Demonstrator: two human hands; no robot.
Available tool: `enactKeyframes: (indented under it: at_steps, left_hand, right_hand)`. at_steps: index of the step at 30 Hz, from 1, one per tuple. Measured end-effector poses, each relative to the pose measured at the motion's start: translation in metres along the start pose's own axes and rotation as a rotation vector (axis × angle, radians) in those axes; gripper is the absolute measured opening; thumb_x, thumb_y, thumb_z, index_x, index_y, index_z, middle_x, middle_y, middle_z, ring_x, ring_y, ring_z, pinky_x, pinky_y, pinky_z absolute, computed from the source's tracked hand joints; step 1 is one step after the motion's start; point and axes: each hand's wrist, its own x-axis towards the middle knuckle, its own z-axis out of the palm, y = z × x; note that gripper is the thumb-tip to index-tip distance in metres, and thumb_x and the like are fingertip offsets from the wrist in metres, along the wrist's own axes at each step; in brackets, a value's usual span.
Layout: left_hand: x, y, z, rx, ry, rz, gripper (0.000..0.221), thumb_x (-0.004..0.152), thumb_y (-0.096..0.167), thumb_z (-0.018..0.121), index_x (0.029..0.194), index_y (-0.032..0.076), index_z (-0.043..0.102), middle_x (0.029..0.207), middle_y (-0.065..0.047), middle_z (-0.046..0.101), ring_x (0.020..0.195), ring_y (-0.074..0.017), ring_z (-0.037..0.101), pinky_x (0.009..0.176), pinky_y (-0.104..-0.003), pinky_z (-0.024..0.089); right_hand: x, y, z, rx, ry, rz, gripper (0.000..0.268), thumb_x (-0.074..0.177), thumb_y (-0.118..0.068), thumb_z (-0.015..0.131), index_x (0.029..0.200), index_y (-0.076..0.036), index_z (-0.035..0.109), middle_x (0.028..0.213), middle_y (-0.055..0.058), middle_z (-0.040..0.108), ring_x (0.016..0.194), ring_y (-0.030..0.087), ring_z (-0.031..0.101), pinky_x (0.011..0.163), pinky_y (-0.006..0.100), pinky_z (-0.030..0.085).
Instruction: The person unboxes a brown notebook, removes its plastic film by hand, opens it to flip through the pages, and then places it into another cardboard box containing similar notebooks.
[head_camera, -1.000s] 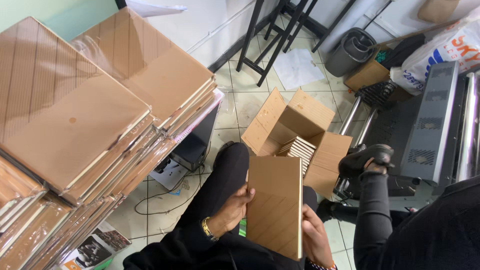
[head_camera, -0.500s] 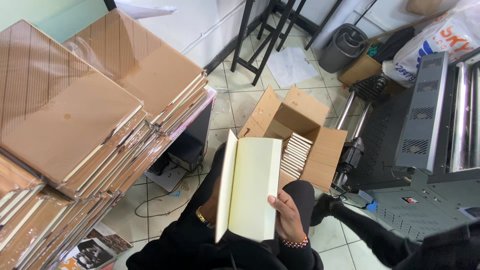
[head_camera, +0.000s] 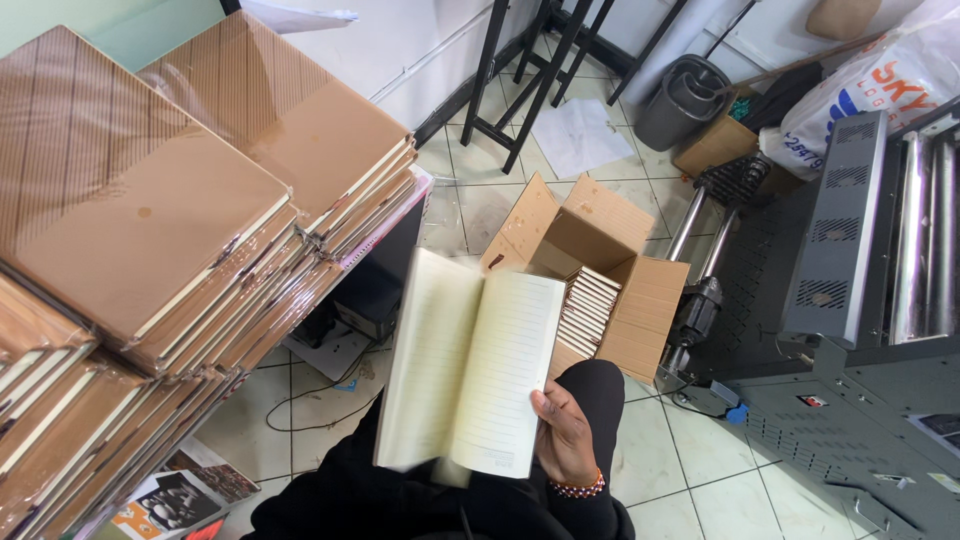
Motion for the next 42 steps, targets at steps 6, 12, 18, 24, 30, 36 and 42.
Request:
enactKeyframes:
  at_steps: [6, 12, 18, 24, 30, 36, 42]
  left_hand:
    - [0.009, -0.021, -0.032, 0.153, 0.001, 0.121, 0.075, 0.099, 0.063, 0.030, 0.147, 0.008, 0.046, 0.135, -0.020, 0.067, 0.111, -0.0291, 0.069, 0.090, -0.042, 0.053]
    - [0.008, -0.017, -0.007, 0.314, -0.004, 0.223, 0.078, 0.099, 0.066, 0.025, 0.151, 0.010, 0.040, 0.138, -0.021, 0.065, 0.114, -0.0291, 0.068, 0.090, -0.042, 0.053]
    - [0.016, -0.027, -0.011, 0.471, -0.004, 0.336, 0.082, 0.099, 0.069, 0.020, 0.156, 0.012, 0.035, 0.141, -0.021, 0.063, 0.116, -0.0292, 0.068, 0.090, -0.043, 0.052]
    - [0.018, -0.037, -0.014, 0.639, -0.029, 0.437, 0.086, 0.098, 0.071, 0.015, 0.160, 0.013, 0.030, 0.144, -0.022, 0.061, 0.118, -0.0293, 0.067, 0.090, -0.043, 0.051]
    - [-0.017, 0.005, 0.022, 0.742, 0.022, 0.285, 0.075, 0.100, 0.066, 0.011, 0.138, 0.013, 0.047, 0.127, -0.021, 0.068, 0.108, -0.0290, 0.070, 0.085, -0.043, 0.050]
    - [-0.027, 0.041, 0.051, 0.249, 0.177, -0.012, 0.059, 0.100, 0.062, 0.033, 0.096, 0.014, 0.068, 0.089, -0.005, 0.072, 0.080, -0.0139, 0.062, 0.073, -0.033, 0.047]
    - [-0.036, 0.050, 0.057, 0.132, 0.135, 0.094, 0.059, 0.102, 0.057, 0.036, 0.109, 0.010, 0.069, 0.103, -0.007, 0.074, 0.094, -0.0150, 0.064, 0.082, -0.032, 0.049]
  right_hand:
    - [-0.003, -0.002, 0.007, -0.038, -0.008, -0.046, 0.045, 0.100, -0.015, 0.058, 0.130, 0.019, 0.059, 0.124, 0.029, 0.070, 0.109, 0.036, 0.070, 0.092, 0.040, 0.056]
    - [-0.006, 0.006, -0.005, -0.044, 0.027, -0.092, 0.042, 0.104, -0.017, 0.054, 0.127, 0.018, 0.062, 0.118, 0.026, 0.073, 0.103, 0.031, 0.072, 0.086, 0.037, 0.056]
    - [-0.005, 0.013, -0.019, -0.044, 0.117, -0.109, 0.032, 0.106, -0.014, 0.051, 0.103, 0.014, 0.066, 0.086, 0.016, 0.069, 0.075, 0.019, 0.064, 0.066, 0.029, 0.048]
    - [-0.007, -0.009, 0.029, -0.217, -0.037, -0.040, 0.061, 0.102, -0.033, 0.046, 0.137, 0.016, 0.055, 0.131, 0.033, 0.067, 0.107, 0.038, 0.072, 0.077, 0.045, 0.064]
    - [-0.025, -0.023, 0.049, -0.650, -0.038, -0.215, 0.059, 0.100, -0.040, 0.056, 0.138, 0.005, 0.057, 0.132, 0.015, 0.066, 0.115, 0.025, 0.068, 0.087, 0.035, 0.057]
    - [-0.024, -0.027, 0.078, -0.794, 0.054, -0.307, 0.044, 0.096, -0.029, 0.066, 0.129, 0.000, 0.061, 0.124, 0.010, 0.063, 0.107, 0.017, 0.063, 0.078, 0.028, 0.058]
    - [-0.024, -0.025, 0.077, -0.803, 0.116, -0.340, 0.034, 0.097, -0.027, 0.064, 0.119, -0.001, 0.064, 0.114, 0.008, 0.063, 0.101, 0.017, 0.061, 0.075, 0.027, 0.057]
